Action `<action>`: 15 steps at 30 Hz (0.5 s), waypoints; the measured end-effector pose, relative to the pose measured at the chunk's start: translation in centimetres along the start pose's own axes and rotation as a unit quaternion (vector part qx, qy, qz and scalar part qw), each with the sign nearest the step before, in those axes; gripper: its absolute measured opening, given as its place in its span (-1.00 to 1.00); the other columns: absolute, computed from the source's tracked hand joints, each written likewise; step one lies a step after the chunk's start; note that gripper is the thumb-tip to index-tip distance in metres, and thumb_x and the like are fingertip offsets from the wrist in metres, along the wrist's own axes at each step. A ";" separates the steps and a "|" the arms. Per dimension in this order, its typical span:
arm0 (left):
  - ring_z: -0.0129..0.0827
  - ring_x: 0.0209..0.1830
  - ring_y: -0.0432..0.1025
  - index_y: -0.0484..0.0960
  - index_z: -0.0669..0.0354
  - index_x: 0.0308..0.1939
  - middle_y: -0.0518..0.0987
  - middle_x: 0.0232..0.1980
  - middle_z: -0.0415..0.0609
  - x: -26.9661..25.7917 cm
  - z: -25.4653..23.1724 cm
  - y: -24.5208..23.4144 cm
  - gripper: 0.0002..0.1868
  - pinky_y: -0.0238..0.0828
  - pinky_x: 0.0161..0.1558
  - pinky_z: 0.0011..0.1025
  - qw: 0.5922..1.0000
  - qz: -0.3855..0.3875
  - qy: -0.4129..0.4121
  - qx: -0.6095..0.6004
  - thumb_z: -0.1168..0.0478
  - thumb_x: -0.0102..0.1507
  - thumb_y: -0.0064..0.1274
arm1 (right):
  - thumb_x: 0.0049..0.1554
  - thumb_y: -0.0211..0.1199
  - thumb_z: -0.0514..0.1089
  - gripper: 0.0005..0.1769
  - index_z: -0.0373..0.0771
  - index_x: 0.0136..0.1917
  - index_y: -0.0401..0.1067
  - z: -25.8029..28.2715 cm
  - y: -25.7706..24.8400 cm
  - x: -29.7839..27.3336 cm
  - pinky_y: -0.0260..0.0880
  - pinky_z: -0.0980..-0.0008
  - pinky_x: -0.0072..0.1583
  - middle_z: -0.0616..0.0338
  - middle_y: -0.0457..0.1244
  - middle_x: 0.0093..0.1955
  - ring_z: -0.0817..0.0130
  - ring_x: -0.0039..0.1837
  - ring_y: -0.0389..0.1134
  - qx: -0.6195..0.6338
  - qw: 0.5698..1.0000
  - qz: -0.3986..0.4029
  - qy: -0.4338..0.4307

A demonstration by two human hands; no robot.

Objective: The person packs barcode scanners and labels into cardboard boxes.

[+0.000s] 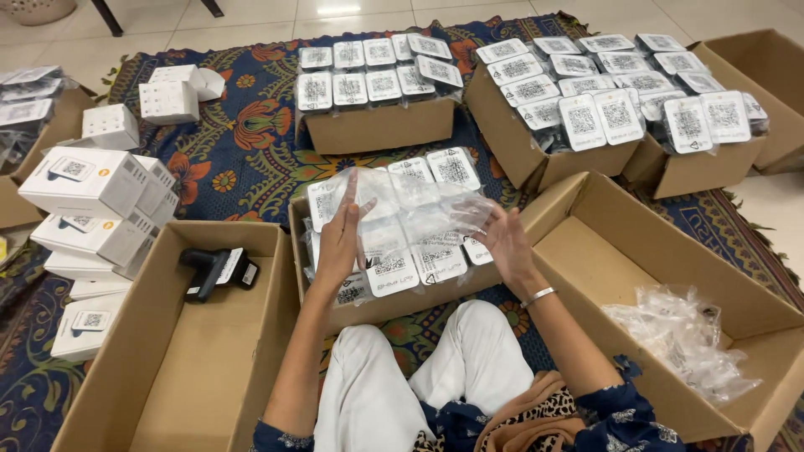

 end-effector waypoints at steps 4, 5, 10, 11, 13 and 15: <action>-0.50 -0.83 0.32 -0.04 -0.27 0.64 0.64 0.24 0.18 -0.5 1.5 -1.0 -0.25 0.38 -0.60 -0.48 0.997 -0.008 -0.039 -0.068 -0.33 0.41 -0.45 | 0.26 0.08 0.41 -0.23 -0.27 0.39 0.26 -3.6 1.8 0.2 0.31 0.27 0.37 0.08 0.26 0.30 0.34 0.38 0.29 -0.036 0.996 -0.032 -0.071; -0.52 -0.81 0.31 -0.11 -0.30 0.64 0.64 0.23 0.20 -0.6 2.3 -1.2 -0.22 0.37 -0.62 -0.48 0.994 0.001 -0.068 -0.091 -0.37 0.38 -0.48 | 0.31 0.08 0.31 -0.38 -0.26 0.31 0.34 -4.4 1.6 0.4 0.32 0.36 0.26 0.13 0.30 0.18 0.43 0.23 0.30 -0.084 0.988 -0.093 -0.094; -0.50 -0.76 0.35 -0.25 -0.41 0.62 0.64 0.19 0.26 -2.2 4.7 -3.8 -0.13 0.49 -0.58 -0.48 0.971 0.031 -0.179 -0.157 -0.45 0.27 -0.51 | 0.45 0.05 0.06 -0.65 -0.25 0.03 0.41 -5.1 2.5 1.8 0.21 0.56 -0.09 0.32 0.26 -0.15 0.64 -0.15 0.19 -0.156 0.952 -0.213 -0.155; -0.49 -0.75 0.37 -0.24 -0.42 0.62 0.65 0.17 0.29 -2.6 5.6 -4.5 -0.12 0.48 -0.57 -0.48 0.962 0.045 -0.206 -0.172 -0.46 0.26 -0.50 | 0.43 0.02 0.04 -0.66 -0.25 -0.02 0.39 -4.4 3.1 2.3 0.14 0.58 -0.22 0.37 0.20 -0.27 0.67 -0.27 0.15 -0.164 0.952 -0.224 -0.132; -0.48 -0.74 0.39 -0.22 -0.43 0.62 0.65 0.15 0.32 -3.4 7.5 -5.9 -0.11 0.47 -0.56 -0.48 0.953 0.055 -0.234 -0.186 -0.48 0.25 -0.50 | 0.41 0.00 0.02 -0.66 -0.24 -0.06 0.37 -3.2 4.1 3.1 0.07 0.60 -0.34 0.41 0.14 -0.40 0.69 -0.39 0.11 -0.171 0.951 -0.233 -0.106; -0.50 -0.71 0.39 -0.08 -0.32 0.64 0.66 0.13 0.37 -4.1 9.4 -7.3 -0.10 0.45 -0.54 -0.47 0.947 0.073 -0.248 -0.192 -0.49 0.28 -0.49 | 0.40 -0.01 0.05 -0.65 -0.22 -0.04 0.41 -2.0 5.2 4.5 -0.02 0.62 -0.37 0.47 0.06 -0.45 0.73 -0.43 0.02 -0.218 0.950 -0.189 -0.116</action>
Point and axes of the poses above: each hand's wrist, its own x-axis towards the middle knuckle, its own y-axis out of the palm, z = x × y, the point moved 6 cm from there along x, towards the middle knuckle
